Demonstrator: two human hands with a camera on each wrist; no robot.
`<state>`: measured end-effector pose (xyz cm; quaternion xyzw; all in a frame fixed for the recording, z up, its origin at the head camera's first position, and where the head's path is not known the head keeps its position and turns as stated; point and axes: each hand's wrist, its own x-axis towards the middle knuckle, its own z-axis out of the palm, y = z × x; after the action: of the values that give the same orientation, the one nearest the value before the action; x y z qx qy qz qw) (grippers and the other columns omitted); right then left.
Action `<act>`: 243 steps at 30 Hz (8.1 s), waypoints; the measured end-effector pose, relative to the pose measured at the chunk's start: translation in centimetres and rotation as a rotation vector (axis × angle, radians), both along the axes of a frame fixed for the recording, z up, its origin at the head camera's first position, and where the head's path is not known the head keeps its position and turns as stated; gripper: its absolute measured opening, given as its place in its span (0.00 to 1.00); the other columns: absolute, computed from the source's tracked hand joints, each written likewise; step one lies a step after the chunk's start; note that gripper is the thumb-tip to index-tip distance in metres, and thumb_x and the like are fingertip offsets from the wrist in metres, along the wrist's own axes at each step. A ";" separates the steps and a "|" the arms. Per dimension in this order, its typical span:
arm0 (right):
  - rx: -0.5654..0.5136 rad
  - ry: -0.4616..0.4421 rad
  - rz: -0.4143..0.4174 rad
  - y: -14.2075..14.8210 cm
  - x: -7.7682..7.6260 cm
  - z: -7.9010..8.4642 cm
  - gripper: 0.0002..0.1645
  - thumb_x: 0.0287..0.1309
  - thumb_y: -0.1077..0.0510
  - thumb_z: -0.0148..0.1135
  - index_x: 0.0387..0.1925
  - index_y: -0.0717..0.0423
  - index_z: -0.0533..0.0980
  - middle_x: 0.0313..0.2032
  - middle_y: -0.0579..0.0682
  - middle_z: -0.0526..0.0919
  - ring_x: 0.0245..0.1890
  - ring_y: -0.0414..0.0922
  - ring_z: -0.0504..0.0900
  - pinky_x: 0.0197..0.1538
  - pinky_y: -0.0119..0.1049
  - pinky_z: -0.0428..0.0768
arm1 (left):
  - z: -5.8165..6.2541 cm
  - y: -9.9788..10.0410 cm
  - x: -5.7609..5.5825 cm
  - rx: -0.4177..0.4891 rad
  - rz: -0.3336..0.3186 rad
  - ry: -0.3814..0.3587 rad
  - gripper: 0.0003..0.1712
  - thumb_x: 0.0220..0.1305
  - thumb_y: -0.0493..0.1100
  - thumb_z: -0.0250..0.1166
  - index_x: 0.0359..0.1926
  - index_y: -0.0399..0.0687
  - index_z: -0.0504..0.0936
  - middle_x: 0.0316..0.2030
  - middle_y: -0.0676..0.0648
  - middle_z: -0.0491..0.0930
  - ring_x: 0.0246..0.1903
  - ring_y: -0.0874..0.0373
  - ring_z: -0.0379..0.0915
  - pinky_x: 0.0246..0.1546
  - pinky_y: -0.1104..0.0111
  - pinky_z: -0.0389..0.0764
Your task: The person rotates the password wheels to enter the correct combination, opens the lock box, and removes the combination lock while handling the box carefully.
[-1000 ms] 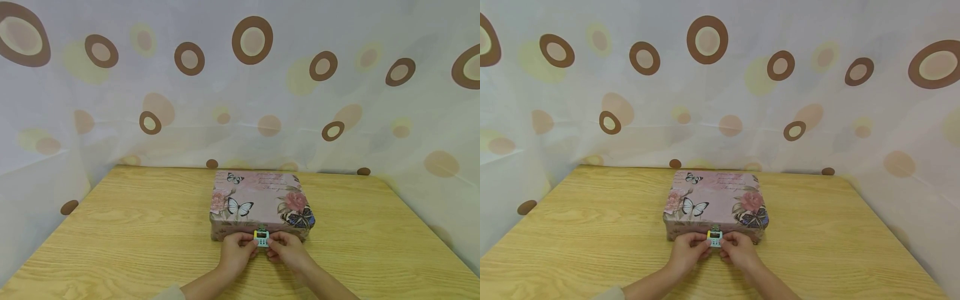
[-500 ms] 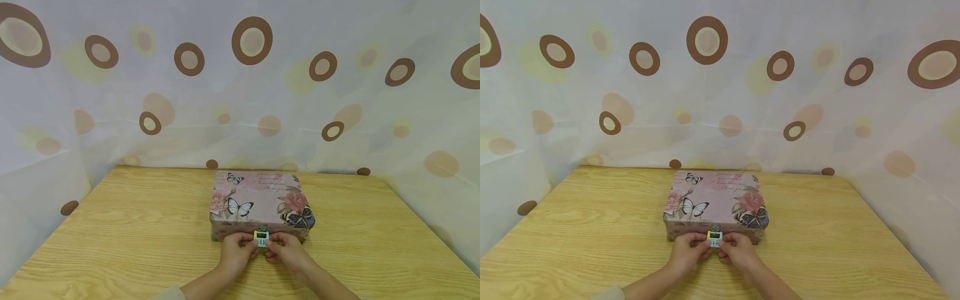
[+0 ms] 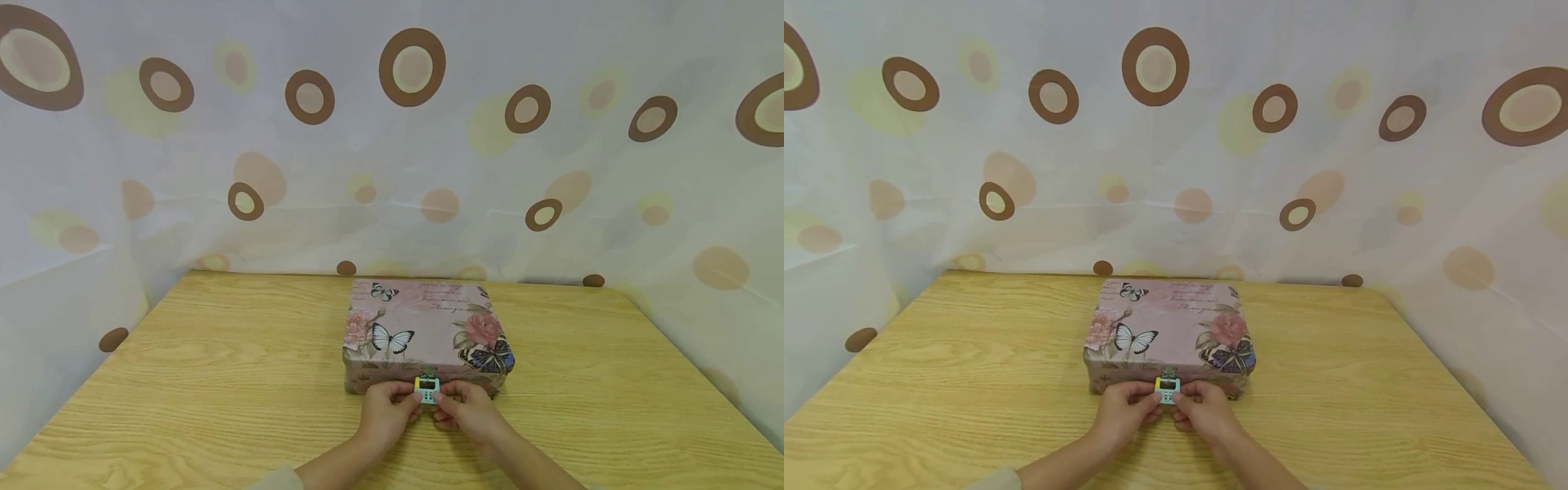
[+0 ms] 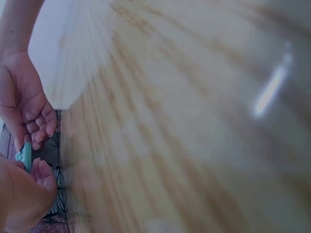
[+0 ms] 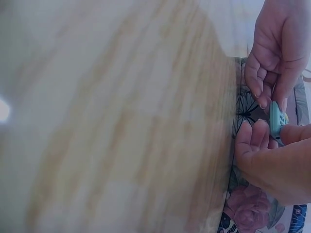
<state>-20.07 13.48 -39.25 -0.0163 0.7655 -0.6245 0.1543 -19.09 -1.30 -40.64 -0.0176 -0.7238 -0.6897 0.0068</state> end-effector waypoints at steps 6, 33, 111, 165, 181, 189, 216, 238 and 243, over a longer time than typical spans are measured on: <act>0.082 0.043 -0.025 -0.3 0.0 0.0 0.12 0.64 0.65 0.49 0.40 0.75 0.69 0.27 0.50 0.78 0.25 0.38 0.76 0.32 0.32 0.82 | -0.1 0.0 -0.1 -0.005 0.002 0.007 0.08 0.57 0.28 0.61 0.35 0.22 0.78 0.24 0.37 0.81 0.25 0.59 0.79 0.28 0.70 0.85; 0.094 0.035 0.034 0.0 -0.2 0.1 0.14 0.67 0.64 0.44 0.39 0.74 0.70 0.25 0.48 0.77 0.24 0.37 0.76 0.31 0.32 0.82 | 0.0 0.1 0.1 -0.012 0.005 0.020 0.07 0.57 0.28 0.61 0.34 0.22 0.78 0.24 0.39 0.80 0.25 0.61 0.77 0.27 0.72 0.84; 0.021 0.020 0.032 0.1 0.2 0.1 0.15 0.64 0.64 0.49 0.44 0.77 0.67 0.28 0.49 0.78 0.28 0.37 0.76 0.35 0.31 0.83 | 0.3 0.1 0.0 -0.041 0.013 -0.002 0.07 0.56 0.28 0.61 0.34 0.21 0.78 0.23 0.36 0.81 0.24 0.57 0.79 0.26 0.69 0.85; 0.002 -0.016 0.006 0.2 0.1 0.4 0.16 0.66 0.63 0.46 0.46 0.76 0.67 0.27 0.47 0.77 0.26 0.36 0.75 0.30 0.27 0.80 | 0.4 0.1 0.0 -0.032 0.002 -0.002 0.07 0.56 0.27 0.61 0.34 0.21 0.78 0.23 0.36 0.81 0.24 0.59 0.78 0.27 0.70 0.85; 0.020 -0.012 0.004 0.0 0.0 0.2 0.14 0.64 0.63 0.50 0.44 0.74 0.68 0.28 0.48 0.78 0.27 0.37 0.75 0.32 0.29 0.81 | 0.3 0.1 -0.1 -0.043 0.010 0.006 0.06 0.56 0.27 0.61 0.33 0.22 0.78 0.22 0.37 0.80 0.22 0.61 0.76 0.25 0.70 0.84; 0.040 -0.012 0.017 0.0 0.0 0.1 0.14 0.65 0.63 0.48 0.44 0.74 0.68 0.27 0.48 0.78 0.26 0.37 0.75 0.33 0.30 0.81 | 0.5 0.1 0.0 -0.050 0.009 0.015 0.06 0.56 0.27 0.61 0.33 0.22 0.77 0.22 0.38 0.80 0.22 0.60 0.76 0.26 0.70 0.84; 0.009 -0.024 0.010 0.4 0.0 0.2 0.15 0.66 0.63 0.46 0.45 0.75 0.67 0.28 0.49 0.77 0.27 0.37 0.75 0.32 0.29 0.81 | 0.4 0.2 0.0 -0.047 0.010 0.011 0.06 0.56 0.27 0.61 0.32 0.22 0.78 0.21 0.38 0.80 0.22 0.60 0.77 0.24 0.71 0.84; 0.056 -0.004 0.038 0.0 -0.1 0.2 0.14 0.66 0.63 0.47 0.42 0.76 0.69 0.26 0.48 0.78 0.25 0.36 0.75 0.31 0.28 0.81 | 0.2 0.3 -0.1 -0.050 0.015 0.001 0.05 0.56 0.27 0.61 0.32 0.24 0.78 0.22 0.41 0.79 0.23 0.62 0.75 0.25 0.72 0.83; 0.051 -0.028 0.029 -0.1 -0.1 0.2 0.16 0.67 0.62 0.45 0.43 0.76 0.69 0.27 0.48 0.78 0.25 0.36 0.75 0.31 0.28 0.80 | 0.3 0.3 0.0 -0.049 0.015 0.000 0.05 0.56 0.27 0.61 0.32 0.24 0.78 0.22 0.41 0.79 0.23 0.62 0.75 0.26 0.72 0.84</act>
<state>-20.13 13.43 -39.04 -0.0148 0.7785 -0.6028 0.1743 -19.13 -1.01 -40.38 -0.0124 -0.7406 -0.6718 0.0115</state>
